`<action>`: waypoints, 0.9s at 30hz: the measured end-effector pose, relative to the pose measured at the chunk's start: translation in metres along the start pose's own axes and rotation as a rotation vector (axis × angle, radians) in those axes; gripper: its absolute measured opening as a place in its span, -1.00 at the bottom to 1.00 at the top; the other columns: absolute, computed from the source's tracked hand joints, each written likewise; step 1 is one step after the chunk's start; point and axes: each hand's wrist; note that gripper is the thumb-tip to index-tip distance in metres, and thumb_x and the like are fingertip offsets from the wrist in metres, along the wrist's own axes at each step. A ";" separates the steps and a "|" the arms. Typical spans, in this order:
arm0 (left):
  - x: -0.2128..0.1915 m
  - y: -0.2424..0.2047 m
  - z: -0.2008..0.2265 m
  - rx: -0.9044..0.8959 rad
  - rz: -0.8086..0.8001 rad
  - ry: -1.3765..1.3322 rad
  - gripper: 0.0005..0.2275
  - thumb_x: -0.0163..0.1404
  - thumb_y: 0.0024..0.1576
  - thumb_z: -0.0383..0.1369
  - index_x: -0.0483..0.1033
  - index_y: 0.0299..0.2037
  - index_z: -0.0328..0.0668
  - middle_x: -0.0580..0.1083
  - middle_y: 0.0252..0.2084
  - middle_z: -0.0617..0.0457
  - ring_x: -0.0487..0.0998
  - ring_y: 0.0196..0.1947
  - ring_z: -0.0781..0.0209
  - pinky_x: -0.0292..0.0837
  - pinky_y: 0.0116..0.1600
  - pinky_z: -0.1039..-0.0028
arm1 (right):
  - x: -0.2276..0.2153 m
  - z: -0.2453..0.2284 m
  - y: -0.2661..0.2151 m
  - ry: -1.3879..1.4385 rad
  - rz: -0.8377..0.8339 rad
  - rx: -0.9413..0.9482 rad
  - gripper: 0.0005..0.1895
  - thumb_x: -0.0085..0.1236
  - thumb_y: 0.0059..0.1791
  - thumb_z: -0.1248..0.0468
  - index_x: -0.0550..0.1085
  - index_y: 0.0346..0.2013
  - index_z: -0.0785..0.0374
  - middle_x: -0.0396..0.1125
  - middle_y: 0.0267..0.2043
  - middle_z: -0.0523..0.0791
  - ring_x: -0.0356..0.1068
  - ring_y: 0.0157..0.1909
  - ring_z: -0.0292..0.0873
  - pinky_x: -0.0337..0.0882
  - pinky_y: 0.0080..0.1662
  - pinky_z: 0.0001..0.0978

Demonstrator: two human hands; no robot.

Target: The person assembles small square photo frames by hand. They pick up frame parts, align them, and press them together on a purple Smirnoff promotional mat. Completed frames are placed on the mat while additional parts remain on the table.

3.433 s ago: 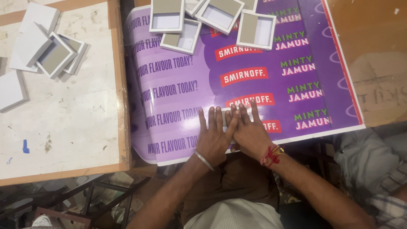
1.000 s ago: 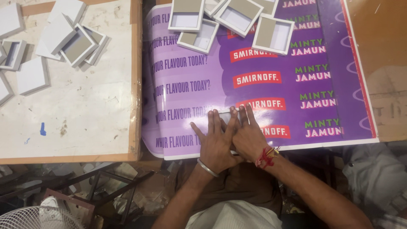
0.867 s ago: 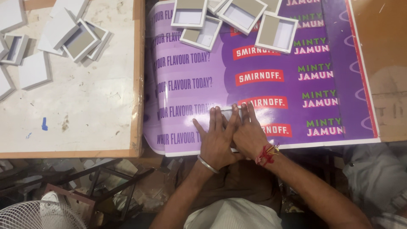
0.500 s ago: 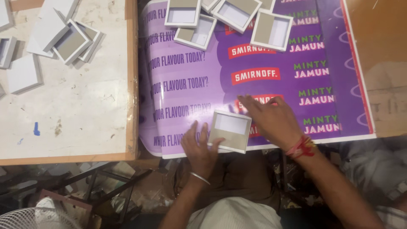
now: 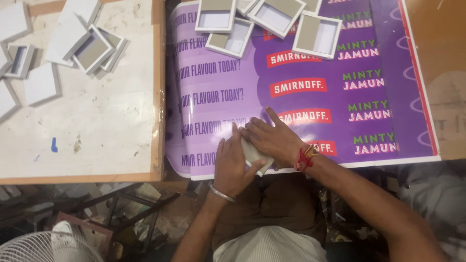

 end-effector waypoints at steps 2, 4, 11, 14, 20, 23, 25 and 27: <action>0.004 0.002 0.007 0.059 0.017 0.127 -0.05 0.01 0.14 0.14 -0.11 0.44 -0.63 0.33 0.31 -0.40 0.32 0.33 -0.30 -0.06 0.44 -0.29 | 0.002 0.001 0.002 0.010 -0.041 0.010 0.32 0.57 -0.46 -0.14 0.12 0.42 0.29 0.05 0.45 -0.04 -0.08 0.52 0.01 -0.20 0.46 0.26; 0.010 0.004 0.012 0.153 0.076 0.289 -0.08 -0.06 0.15 0.20 -0.07 0.43 -0.53 0.24 0.40 -0.44 0.22 0.43 -0.35 -0.15 0.46 -0.33 | 0.007 0.000 0.002 0.000 0.022 0.039 0.21 0.52 -0.40 -0.15 0.19 0.37 0.29 0.08 0.44 -0.02 -0.04 0.51 0.00 -0.19 0.46 0.25; 0.028 -0.011 0.030 0.023 0.062 0.435 -0.14 -0.20 0.19 0.21 0.02 0.43 -0.50 0.14 0.42 -0.50 0.07 0.47 -0.43 -0.41 0.35 -0.46 | 0.027 -0.014 -0.007 0.039 0.184 0.167 -0.06 0.38 -0.22 -0.04 0.22 0.37 0.12 0.07 0.46 -0.10 0.03 0.47 -0.05 -0.21 0.34 0.57; 0.030 -0.013 0.033 -0.024 0.101 0.346 -0.18 -0.12 0.18 0.15 0.05 0.40 -0.51 0.17 0.40 -0.43 0.10 0.46 -0.33 -0.46 0.31 -0.52 | 0.023 -0.014 -0.009 0.114 0.097 0.209 0.05 0.43 -0.28 -0.08 0.16 0.42 0.00 0.00 0.54 -0.13 -0.02 0.48 -0.06 -0.29 0.29 0.70; 0.018 -0.014 -0.003 -0.224 0.344 -0.033 -0.46 0.03 0.20 -0.41 0.22 0.41 -0.27 0.55 0.05 -0.10 0.54 0.00 0.03 0.42 0.15 0.17 | 0.010 -0.016 -0.016 0.185 0.015 0.195 0.42 0.58 -0.50 -0.17 0.04 0.50 0.07 -0.05 0.57 -0.13 -0.07 0.51 -0.06 -0.34 0.33 0.63; 0.004 -0.002 -0.026 -0.253 0.309 -0.222 -0.38 0.05 0.11 -0.58 0.18 0.43 -0.27 0.61 -0.15 -0.01 0.57 -0.33 0.24 0.51 -0.21 0.42 | 0.003 -0.015 -0.016 0.167 0.070 0.189 0.46 0.59 -0.56 -0.19 0.06 0.49 0.08 -0.02 0.56 -0.11 -0.04 0.50 -0.05 -0.31 0.36 0.59; -0.005 0.005 -0.037 -0.220 0.214 -0.207 -0.35 0.07 0.06 -0.64 0.19 0.42 -0.20 0.64 -0.22 0.05 0.52 -0.50 0.29 0.46 -0.38 0.48 | 0.002 -0.016 -0.016 0.141 0.080 0.186 0.44 0.59 -0.58 -0.18 0.08 0.47 0.10 0.00 0.53 -0.10 -0.02 0.49 -0.04 -0.29 0.38 0.55; -0.013 0.015 -0.046 -0.194 0.073 -0.187 -0.34 0.08 0.11 -0.62 0.16 0.44 -0.10 0.63 -0.21 0.09 0.53 -0.49 0.28 0.47 -0.42 0.49 | 0.002 -0.017 -0.016 0.116 0.068 0.184 0.41 0.60 -0.58 -0.18 0.08 0.42 0.14 0.02 0.48 -0.10 0.00 0.49 -0.03 -0.26 0.38 0.52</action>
Point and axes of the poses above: each hand's wrist, its own y-axis towards the middle knuckle, its own x-axis out of the palm, z = x × y
